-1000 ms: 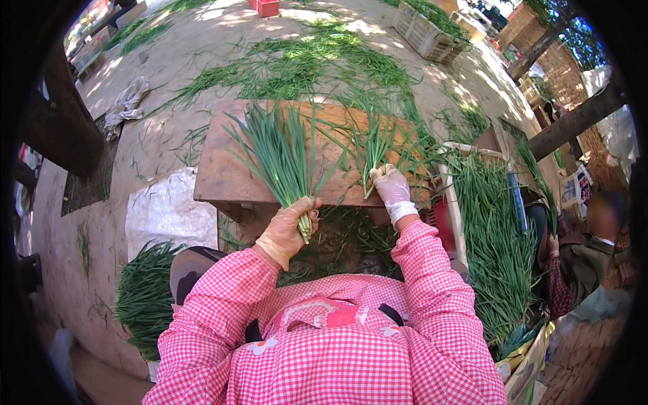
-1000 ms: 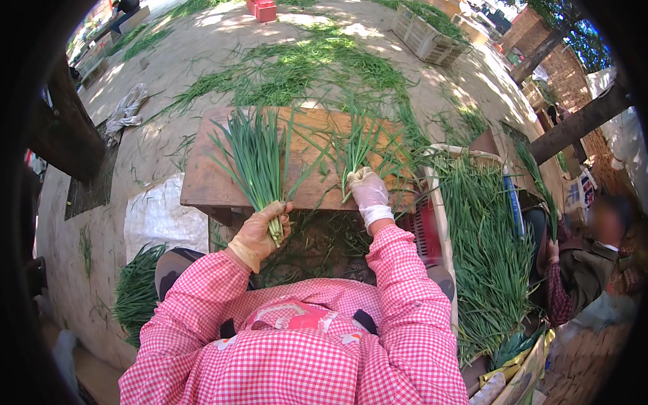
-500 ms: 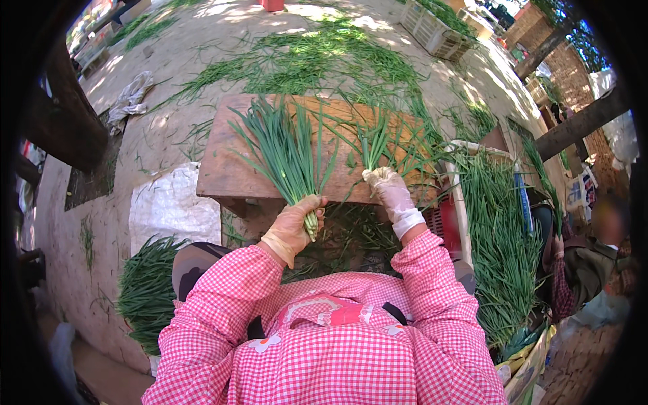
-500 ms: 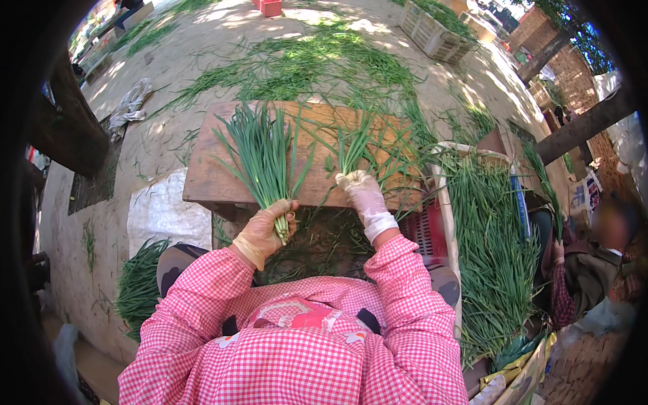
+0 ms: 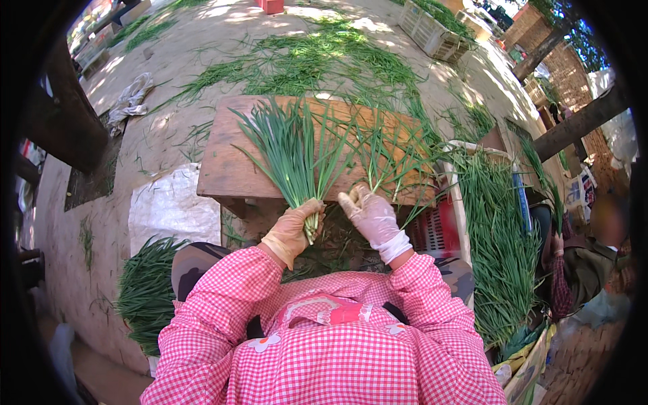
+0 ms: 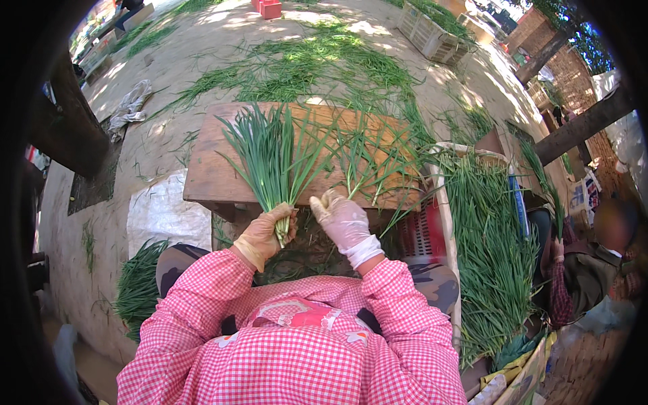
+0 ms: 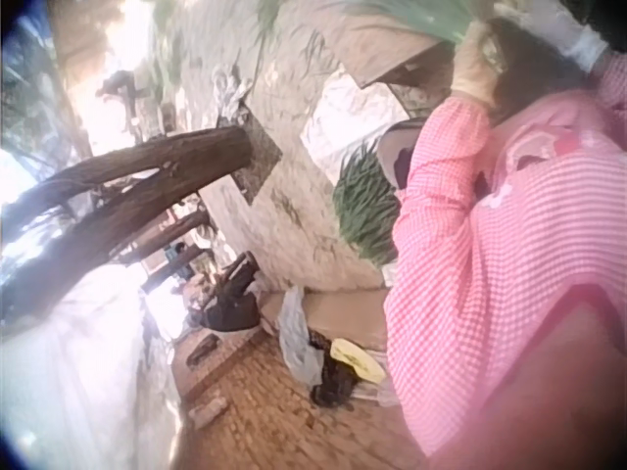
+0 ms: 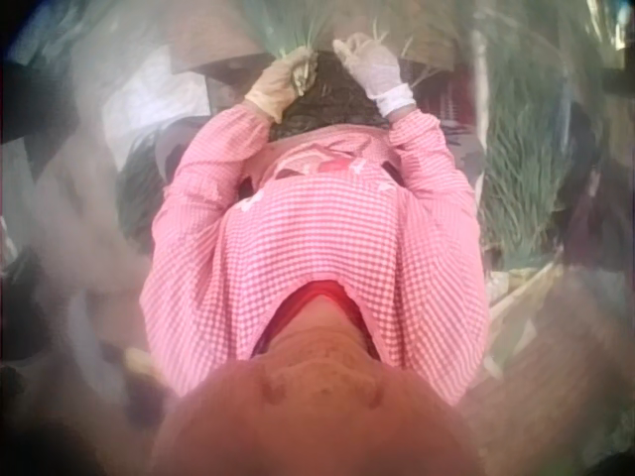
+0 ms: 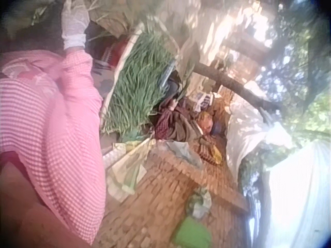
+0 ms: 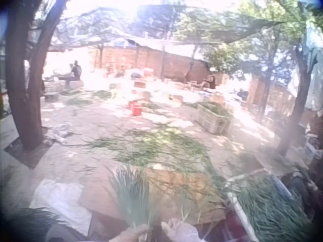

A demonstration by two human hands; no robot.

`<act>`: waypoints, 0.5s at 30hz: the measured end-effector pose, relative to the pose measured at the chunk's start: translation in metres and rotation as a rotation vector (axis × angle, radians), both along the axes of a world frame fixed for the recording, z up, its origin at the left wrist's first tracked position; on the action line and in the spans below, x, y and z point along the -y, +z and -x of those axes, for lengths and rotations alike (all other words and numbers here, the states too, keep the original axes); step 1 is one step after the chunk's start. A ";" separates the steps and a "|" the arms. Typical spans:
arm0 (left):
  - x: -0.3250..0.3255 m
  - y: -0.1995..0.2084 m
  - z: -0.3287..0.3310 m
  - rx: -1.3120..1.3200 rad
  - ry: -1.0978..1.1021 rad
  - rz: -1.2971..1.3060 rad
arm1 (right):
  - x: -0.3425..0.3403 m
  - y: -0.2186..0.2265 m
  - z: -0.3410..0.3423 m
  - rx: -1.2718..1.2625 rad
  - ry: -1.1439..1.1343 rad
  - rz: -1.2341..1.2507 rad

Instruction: The person bundles green stalks by hand on a wooden table, gathering them into groups, adjusting their alignment, and securing each bundle with a thin strip of material before placing it onto a pile.

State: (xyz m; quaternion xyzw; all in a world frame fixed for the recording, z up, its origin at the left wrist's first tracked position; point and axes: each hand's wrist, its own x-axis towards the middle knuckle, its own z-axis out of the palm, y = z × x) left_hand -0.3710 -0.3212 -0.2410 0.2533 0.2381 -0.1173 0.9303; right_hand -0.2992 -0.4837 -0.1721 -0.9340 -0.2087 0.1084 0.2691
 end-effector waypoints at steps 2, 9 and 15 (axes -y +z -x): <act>0.001 0.005 0.001 -0.017 0.022 0.022 | 0.020 -0.014 -0.025 0.131 -0.121 0.199; 0.000 0.022 0.001 0.115 0.047 0.101 | 0.035 -0.033 -0.058 -0.069 -0.211 0.363; 0.003 0.025 -0.001 0.062 0.091 0.083 | 0.055 -0.056 -0.062 -0.793 -0.271 -0.679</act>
